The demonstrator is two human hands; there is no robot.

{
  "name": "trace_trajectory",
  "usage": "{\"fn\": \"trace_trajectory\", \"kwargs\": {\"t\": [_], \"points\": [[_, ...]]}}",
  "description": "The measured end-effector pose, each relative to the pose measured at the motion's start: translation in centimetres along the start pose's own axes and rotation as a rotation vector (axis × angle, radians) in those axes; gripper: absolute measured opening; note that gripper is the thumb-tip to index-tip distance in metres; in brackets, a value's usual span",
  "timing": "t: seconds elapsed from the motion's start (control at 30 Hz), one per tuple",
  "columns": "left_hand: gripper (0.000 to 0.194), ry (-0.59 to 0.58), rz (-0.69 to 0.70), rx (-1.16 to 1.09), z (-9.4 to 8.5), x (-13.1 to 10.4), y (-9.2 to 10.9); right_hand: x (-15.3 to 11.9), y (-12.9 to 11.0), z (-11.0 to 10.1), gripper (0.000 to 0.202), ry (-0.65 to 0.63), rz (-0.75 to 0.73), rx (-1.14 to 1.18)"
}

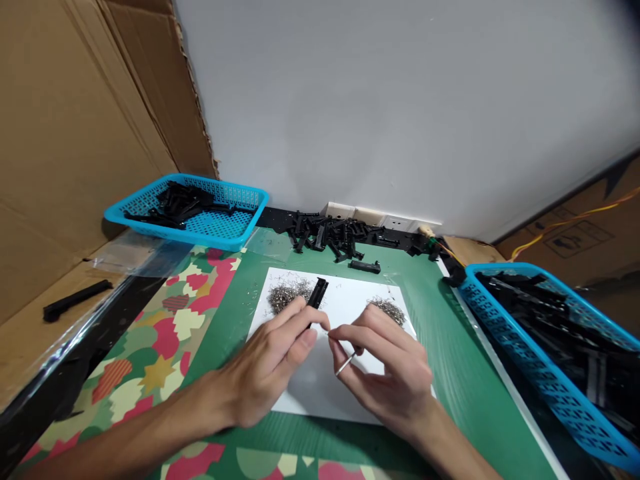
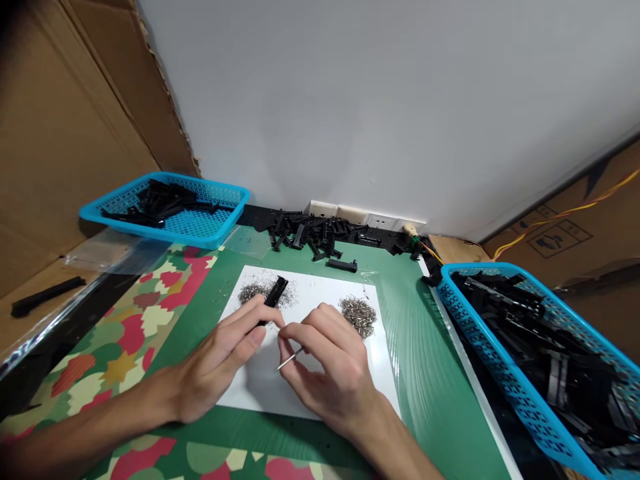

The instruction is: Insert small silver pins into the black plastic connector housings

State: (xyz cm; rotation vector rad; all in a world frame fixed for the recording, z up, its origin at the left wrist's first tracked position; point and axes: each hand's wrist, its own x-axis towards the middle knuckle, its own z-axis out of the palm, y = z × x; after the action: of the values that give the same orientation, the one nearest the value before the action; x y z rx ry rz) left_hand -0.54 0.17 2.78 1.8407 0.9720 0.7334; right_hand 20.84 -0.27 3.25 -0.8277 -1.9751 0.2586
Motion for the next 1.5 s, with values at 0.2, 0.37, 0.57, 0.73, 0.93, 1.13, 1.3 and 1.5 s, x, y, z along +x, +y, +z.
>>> {"fn": "trace_trajectory", "kwargs": {"t": [0.2, 0.37, 0.57, 0.73, 0.93, 1.13, 1.3, 1.5], "points": [[0.039, 0.115, 0.107, 0.091, 0.4, -0.7, -1.4, -0.1, 0.0, 0.2, 0.028, 0.067, -0.089, -0.081], [0.052, 0.167, 0.311, 0.327, 0.9, -0.2, -2.6, -0.5, 0.3, 0.5, 0.024, -0.001, -0.159, -0.117], [0.053, 0.221, 0.526, 0.536, 1.4, 0.1, -3.5, -0.9, 1.2, 0.3, 0.02, -0.095, -0.19, -0.123], [0.045, 0.178, 0.529, 0.566, 1.4, 0.0, -4.0, -0.6, 1.2, 0.1, 0.019, -0.187, -0.242, -0.163], [0.04, 0.111, 0.434, 0.498, 1.4, -0.1, -3.9, -0.7, 1.2, 0.3, 0.019, -0.184, -0.22, -0.131], [0.035, -0.014, 0.406, 0.382, 1.1, 0.1, -4.1, -0.6, 1.2, 0.3, 0.016, -0.166, -0.238, -0.105], [0.032, -0.03, 0.379, 0.324, 1.2, -0.2, -4.4, -0.5, 1.1, 0.2, 0.016, -0.176, -0.251, -0.096], [0.025, -0.009, 0.341, 0.275, 1.7, -0.6, -4.9, -0.4, 0.8, 0.3, 0.017, -0.194, -0.242, -0.084]]}}
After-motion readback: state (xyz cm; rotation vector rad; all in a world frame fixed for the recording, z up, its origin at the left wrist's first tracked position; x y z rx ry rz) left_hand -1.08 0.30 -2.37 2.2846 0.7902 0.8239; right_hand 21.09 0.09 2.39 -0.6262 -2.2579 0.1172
